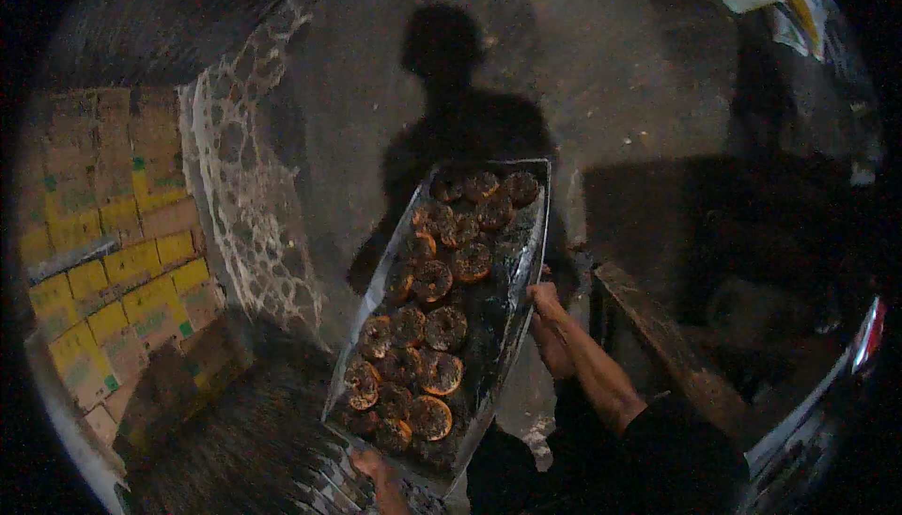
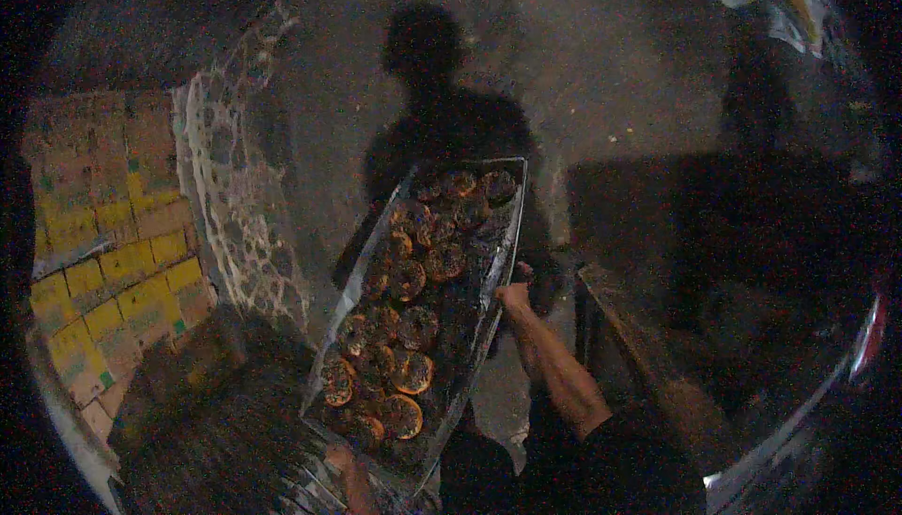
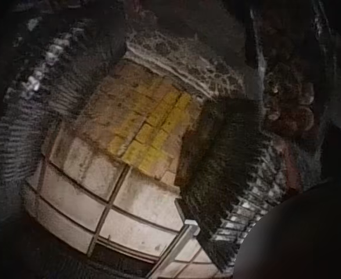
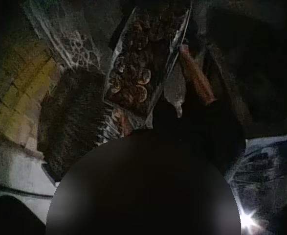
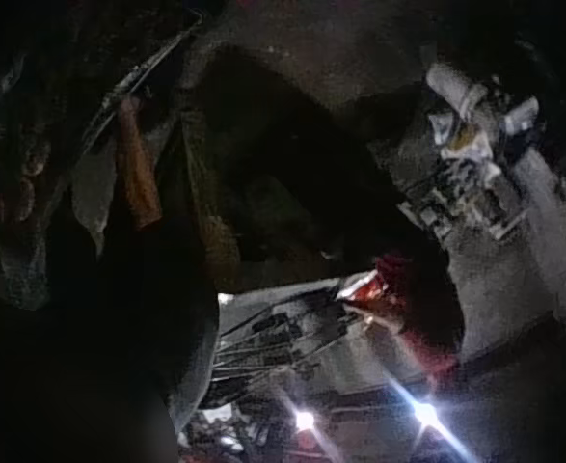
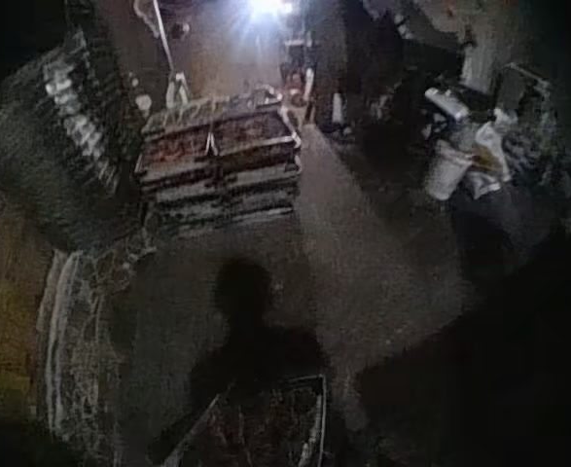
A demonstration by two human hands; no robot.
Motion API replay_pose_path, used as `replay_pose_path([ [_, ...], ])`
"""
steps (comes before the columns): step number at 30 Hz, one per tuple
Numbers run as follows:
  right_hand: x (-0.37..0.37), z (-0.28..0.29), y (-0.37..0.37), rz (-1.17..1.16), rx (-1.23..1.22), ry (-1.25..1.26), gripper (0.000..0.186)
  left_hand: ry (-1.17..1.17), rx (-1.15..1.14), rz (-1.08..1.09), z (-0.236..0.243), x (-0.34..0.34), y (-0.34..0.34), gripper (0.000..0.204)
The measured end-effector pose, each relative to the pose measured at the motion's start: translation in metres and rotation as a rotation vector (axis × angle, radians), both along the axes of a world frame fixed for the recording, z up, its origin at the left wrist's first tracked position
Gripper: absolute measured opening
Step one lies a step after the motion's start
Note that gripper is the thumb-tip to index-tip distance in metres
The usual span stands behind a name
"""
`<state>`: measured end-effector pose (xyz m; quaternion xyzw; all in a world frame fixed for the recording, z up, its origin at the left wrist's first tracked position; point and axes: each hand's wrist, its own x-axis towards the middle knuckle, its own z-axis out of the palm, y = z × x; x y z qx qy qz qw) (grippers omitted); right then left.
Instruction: The person repeatedly picks doughnuts from a metal tray, places them into clear plastic bags, and sets the bags aside. The person also moves full trays to a lower rack and brings new trays to the work surface. Other workers are visible in the background performing similar packaging tasks.
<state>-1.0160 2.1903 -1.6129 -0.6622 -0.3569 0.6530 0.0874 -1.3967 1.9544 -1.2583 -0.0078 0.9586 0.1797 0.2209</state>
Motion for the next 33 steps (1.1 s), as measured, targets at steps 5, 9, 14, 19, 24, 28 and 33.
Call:
replay_pose_path([
  [5, 0.008, 0.081, -0.028, -0.250, -0.056, -0.031, 0.016, -0.086, 0.068, -0.079, 0.002, -0.016, -0.012, 0.023],
  [9, 0.008, 0.181, -0.035, -0.654, -0.081, 0.007, 0.013, -0.179, 0.113, -0.211, -0.013, -0.057, 0.015, 0.027],
  [14, 0.016, 0.357, -0.021, -0.799, -0.062, 0.001, 0.015, -0.253, 0.175, -0.405, -0.016, -0.113, 0.066, 0.033],
  [19, -0.067, 0.408, -0.083, -1.081, 0.415, 0.114, 0.008, -0.312, 0.357, -0.686, -0.084, -0.235, 0.167, 0.039],
  [24, -0.127, 0.356, -0.098, -1.361, 0.746, 0.061, 0.013, -0.350, 0.687, -0.952, -0.098, -0.289, 0.303, 0.046],
  [28, -0.143, 0.439, -0.123, -1.629, 0.989, -0.092, 0.006, -0.420, 1.134, -1.504, -0.045, -0.242, 0.449, 0.051],
  [33, -0.187, 0.470, -0.175, -2.037, 0.925, -0.160, 0.014, -0.548, 0.939, -1.663, 0.099, -0.082, 0.496, 0.005],
])
